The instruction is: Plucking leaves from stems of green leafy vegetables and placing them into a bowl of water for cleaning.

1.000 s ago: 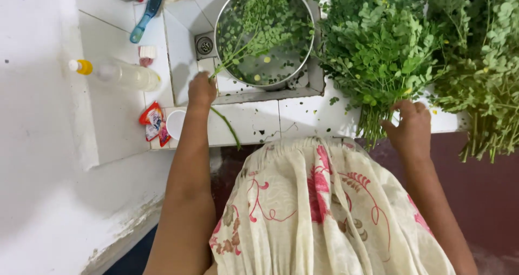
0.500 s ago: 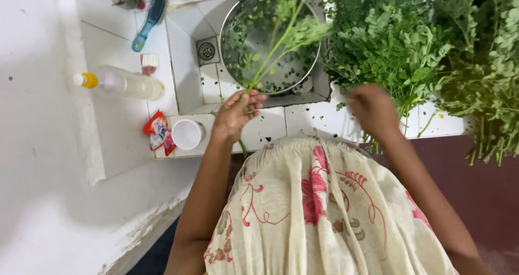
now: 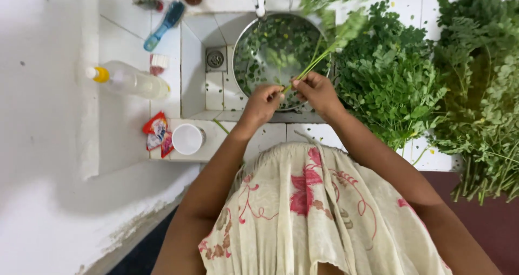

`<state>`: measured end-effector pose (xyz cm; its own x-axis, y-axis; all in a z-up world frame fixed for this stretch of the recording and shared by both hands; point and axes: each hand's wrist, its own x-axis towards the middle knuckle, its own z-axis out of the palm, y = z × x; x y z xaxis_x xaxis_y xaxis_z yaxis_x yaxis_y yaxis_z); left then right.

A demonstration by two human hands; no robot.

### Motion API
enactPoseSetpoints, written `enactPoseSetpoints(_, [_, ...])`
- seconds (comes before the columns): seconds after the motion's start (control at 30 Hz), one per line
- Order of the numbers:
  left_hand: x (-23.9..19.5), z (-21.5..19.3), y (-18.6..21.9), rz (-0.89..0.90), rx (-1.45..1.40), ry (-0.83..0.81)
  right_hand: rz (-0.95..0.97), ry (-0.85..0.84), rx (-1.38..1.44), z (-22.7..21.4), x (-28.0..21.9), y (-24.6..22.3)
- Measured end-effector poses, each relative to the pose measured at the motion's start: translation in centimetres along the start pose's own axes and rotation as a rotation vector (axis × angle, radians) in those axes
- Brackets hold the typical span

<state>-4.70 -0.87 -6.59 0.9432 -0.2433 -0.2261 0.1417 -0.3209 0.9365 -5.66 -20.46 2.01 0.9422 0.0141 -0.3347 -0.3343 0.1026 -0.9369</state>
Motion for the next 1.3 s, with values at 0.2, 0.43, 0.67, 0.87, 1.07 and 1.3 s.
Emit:
enactPoseSetpoints(0.2, [-1.7,-1.1,5.0,-0.080,-0.244,0.108,-0.009,0.107,0.060,-0.9,-0.7,0.2])
enactPoseSetpoints(0.43, [-1.3,-1.6,4.6,-0.322,-0.578,0.137,-0.087,0.074,0.122,-1.4,-1.1,-0.3])
enactPoseSetpoints(0.67, [-1.5,-2.3,10.9,0.021,-0.369,0.088,-0.173,-0.024,-0.034,-1.6,-1.8,2.3])
enactPoseSetpoints(0.87, [-0.8,-0.9,11.7,0.008,-0.071,-0.054,-0.233,0.002,-0.102,-1.5,-1.4,2.9])
enactPoseSetpoints(1.07, [0.8,1.5,7.7,-0.002,-0.097,-0.065,-0.225,0.012,-0.067,-1.5,-2.2,2.5])
enactPoseSetpoints(1.3, [2.0,3.1,2.9,-0.098,-0.288,-0.003,-0.204,0.038,0.061,-1.0,-1.9,2.6])
